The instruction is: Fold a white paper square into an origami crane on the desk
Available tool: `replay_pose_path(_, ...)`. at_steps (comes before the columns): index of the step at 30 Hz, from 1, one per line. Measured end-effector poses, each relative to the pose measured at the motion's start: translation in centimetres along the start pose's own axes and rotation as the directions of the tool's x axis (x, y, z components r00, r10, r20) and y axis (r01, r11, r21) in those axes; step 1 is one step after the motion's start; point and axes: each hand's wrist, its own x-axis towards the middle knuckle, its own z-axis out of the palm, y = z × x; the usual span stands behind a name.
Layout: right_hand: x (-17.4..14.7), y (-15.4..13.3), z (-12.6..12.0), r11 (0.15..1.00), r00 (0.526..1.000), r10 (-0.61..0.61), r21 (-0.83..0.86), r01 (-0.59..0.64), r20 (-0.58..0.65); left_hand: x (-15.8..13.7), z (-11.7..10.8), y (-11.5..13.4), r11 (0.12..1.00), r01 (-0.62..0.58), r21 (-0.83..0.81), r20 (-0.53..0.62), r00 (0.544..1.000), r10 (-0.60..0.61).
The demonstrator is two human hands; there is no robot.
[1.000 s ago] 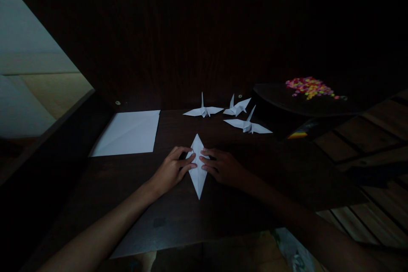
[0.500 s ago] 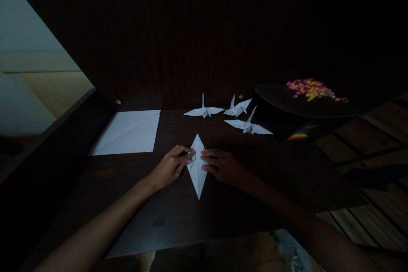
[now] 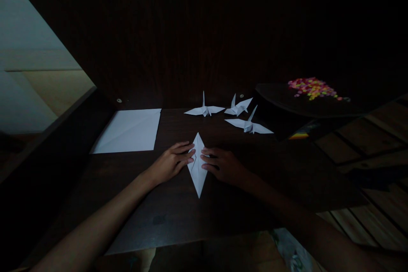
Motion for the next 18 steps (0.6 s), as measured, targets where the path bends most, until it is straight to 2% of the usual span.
replay_pose_path(2, 0.0, 0.0, 0.0, 1.0, 1.0, -0.002, -0.001, 0.002, 0.0, 0.0, -0.1, 0.1, 1.0, 0.013, -0.004, 0.002, 1.0, -0.013)
replay_pose_path(5, 0.1, -0.3, -0.2, 1.0, 1.0, 0.006, -0.012, -0.006, 0.016, 0.1, 0.0, 0.3, 0.998, 0.06, -0.006, -0.083, 0.995, -0.06)
replay_pose_path(9, 0.4, -1.1, -0.8, 0.996, 0.992, 0.039, -0.088, -0.029, 0.116, 0.1, 0.2, 0.5, 0.994, 0.11, -0.006, -0.173, 0.979, -0.109)
replay_pose_path(13, 0.5, -1.8, -1.3, 0.981, 0.975, 0.053, -0.194, -0.01, 0.215, 0.1, 0.0, 0.6, 0.992, 0.117, -0.038, -0.14, 0.983, -0.121)
replay_pose_path(18, 0.6, -1.7, -1.3, 0.976, 0.962, 0.056, -0.22, 0.005, 0.269, 0.4, -0.5, 0.4, 0.99, 0.109, -0.087, -0.093, 0.989, -0.117)
